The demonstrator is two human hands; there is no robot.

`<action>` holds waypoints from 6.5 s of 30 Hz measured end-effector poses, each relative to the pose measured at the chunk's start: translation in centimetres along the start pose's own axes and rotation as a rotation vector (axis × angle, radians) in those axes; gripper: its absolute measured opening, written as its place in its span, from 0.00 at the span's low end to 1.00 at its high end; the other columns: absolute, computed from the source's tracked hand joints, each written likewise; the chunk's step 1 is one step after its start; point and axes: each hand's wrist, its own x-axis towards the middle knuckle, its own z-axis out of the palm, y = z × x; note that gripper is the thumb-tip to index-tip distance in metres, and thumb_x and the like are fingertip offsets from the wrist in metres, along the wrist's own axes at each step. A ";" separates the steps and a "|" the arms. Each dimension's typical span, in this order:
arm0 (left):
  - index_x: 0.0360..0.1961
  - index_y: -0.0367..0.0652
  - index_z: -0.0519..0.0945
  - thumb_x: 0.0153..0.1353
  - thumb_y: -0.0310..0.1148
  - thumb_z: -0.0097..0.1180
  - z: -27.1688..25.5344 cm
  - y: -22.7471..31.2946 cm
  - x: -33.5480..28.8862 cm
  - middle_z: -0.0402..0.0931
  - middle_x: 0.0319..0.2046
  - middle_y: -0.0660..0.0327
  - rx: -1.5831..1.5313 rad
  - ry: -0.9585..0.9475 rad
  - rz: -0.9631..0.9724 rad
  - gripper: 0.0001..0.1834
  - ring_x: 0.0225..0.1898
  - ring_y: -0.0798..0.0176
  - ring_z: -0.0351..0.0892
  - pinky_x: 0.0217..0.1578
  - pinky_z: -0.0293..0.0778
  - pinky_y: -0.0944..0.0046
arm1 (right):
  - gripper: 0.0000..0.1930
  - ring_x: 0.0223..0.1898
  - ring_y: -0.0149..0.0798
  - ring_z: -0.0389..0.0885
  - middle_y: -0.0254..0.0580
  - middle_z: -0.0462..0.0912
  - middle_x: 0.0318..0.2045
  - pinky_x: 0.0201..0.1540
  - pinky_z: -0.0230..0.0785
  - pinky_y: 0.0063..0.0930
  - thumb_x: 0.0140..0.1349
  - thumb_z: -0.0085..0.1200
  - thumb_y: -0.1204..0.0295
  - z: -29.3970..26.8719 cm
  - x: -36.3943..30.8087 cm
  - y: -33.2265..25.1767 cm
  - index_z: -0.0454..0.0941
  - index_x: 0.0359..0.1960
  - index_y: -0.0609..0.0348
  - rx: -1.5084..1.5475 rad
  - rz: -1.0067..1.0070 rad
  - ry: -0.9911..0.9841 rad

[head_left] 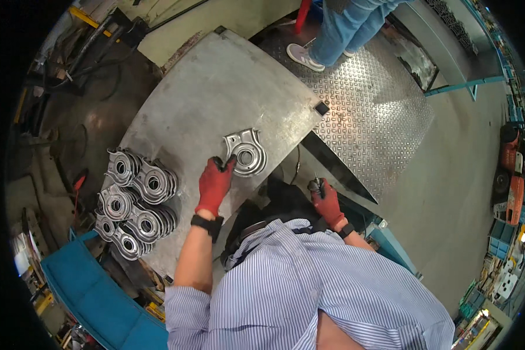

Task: Use a manual deburring tool to clean the edges of metal bearing housings and place them in a bin.

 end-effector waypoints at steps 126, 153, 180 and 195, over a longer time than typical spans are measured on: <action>0.31 0.34 0.77 0.55 0.48 0.52 -2.4 -10.5 -6.2 0.74 0.31 0.40 -0.315 -0.033 -0.050 0.23 0.39 0.38 0.72 0.35 0.68 0.50 | 0.23 0.37 0.58 0.76 0.60 0.78 0.35 0.39 0.69 0.41 0.52 0.53 0.69 9.9 -4.2 -9.4 0.66 0.49 0.66 0.028 -0.293 -0.068; 0.38 0.34 0.70 0.57 0.49 0.50 -2.9 -1.0 -1.0 0.76 0.26 0.44 0.223 0.038 0.282 0.24 0.32 0.41 0.76 0.35 0.71 0.50 | 0.24 0.37 0.56 0.76 0.58 0.77 0.33 0.39 0.67 0.42 0.52 0.54 0.65 4.9 -1.7 -7.2 0.67 0.50 0.62 -0.091 -0.214 0.001; 0.40 0.30 0.70 0.48 0.50 0.59 4.8 -2.0 -0.9 0.75 0.38 0.41 0.134 -0.092 0.074 0.31 0.43 0.42 0.74 0.44 0.69 0.52 | 0.24 0.41 0.56 0.75 0.57 0.77 0.38 0.43 0.66 0.44 0.54 0.51 0.62 6.2 -1.3 -9.1 0.66 0.49 0.64 -0.208 -0.140 -0.373; 0.40 0.30 0.69 0.52 0.50 0.56 5.7 -2.6 -0.4 0.75 0.37 0.41 0.229 -0.083 0.108 0.30 0.42 0.42 0.74 0.43 0.70 0.52 | 0.22 0.37 0.56 0.76 0.57 0.78 0.32 0.40 0.67 0.44 0.51 0.52 0.64 7.1 -2.2 -8.3 0.67 0.45 0.64 -0.210 -0.169 -0.273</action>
